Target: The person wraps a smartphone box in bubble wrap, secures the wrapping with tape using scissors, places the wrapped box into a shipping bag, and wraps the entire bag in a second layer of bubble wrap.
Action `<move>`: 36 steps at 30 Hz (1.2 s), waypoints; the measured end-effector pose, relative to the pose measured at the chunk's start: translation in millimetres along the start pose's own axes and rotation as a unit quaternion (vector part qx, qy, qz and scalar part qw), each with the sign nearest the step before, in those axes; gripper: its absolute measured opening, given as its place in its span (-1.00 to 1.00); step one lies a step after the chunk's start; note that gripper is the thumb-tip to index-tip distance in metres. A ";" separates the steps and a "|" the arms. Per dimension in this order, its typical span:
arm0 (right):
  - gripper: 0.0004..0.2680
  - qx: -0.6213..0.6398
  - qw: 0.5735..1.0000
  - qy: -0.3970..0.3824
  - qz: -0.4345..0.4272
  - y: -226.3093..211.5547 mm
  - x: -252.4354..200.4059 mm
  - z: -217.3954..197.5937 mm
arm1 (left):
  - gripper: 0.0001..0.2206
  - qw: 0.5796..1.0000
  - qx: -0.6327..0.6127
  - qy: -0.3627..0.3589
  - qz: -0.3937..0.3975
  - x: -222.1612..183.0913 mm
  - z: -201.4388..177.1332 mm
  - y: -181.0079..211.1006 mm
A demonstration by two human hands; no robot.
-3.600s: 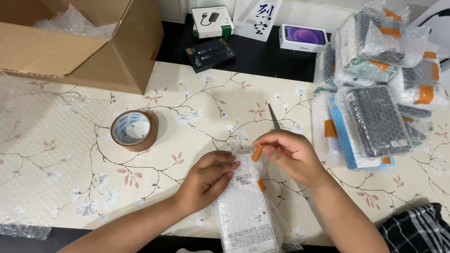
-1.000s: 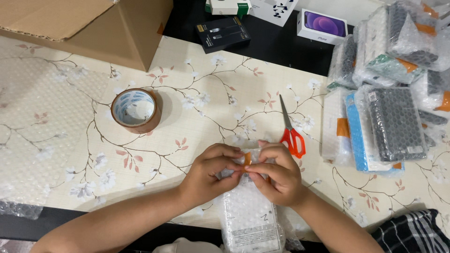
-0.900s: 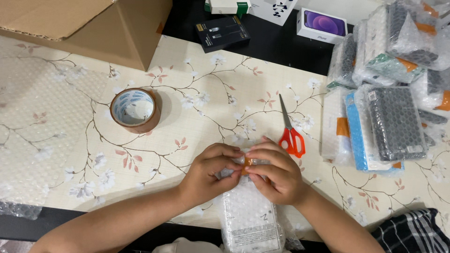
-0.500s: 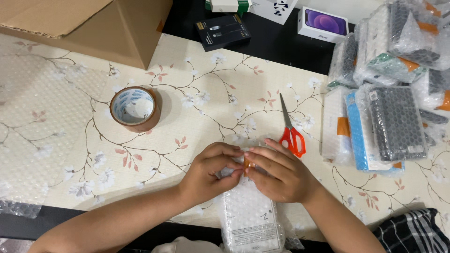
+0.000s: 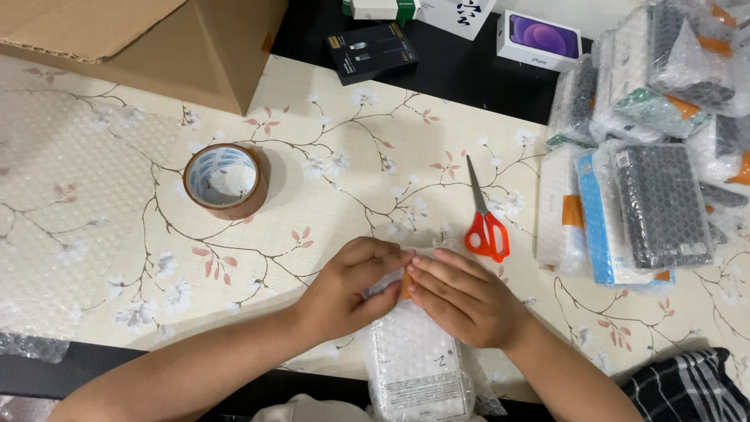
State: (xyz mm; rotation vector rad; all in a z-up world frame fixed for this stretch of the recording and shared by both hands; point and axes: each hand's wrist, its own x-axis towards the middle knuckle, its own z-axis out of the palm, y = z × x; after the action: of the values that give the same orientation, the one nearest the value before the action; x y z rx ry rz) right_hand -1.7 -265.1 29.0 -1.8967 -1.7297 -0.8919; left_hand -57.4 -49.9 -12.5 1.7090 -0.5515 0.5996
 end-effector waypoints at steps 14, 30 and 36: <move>-0.92 0.006 0.994 -0.108 -0.015 -7.9 -4.6 -12.4 | -0.79 0.996 0.013 -0.055 0.063 -6.4 -0.8 -9.4; -0.74 -0.101 0.972 -0.210 -0.040 -24.8 -2.5 -27.4 | -0.79 0.997 0.018 -0.062 0.051 -6.1 -0.6 -7.8; -0.73 -0.026 0.979 -0.200 0.023 -23.4 -6.7 -26.3 | -0.78 0.996 0.035 -0.068 0.050 -6.6 -0.7 -7.2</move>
State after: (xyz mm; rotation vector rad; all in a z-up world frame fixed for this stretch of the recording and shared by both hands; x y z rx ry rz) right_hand -29.4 -284.8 40.3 -2.2613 -1.8868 -0.5679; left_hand -57.9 -47.4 -22.0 1.8058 -0.7242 0.5822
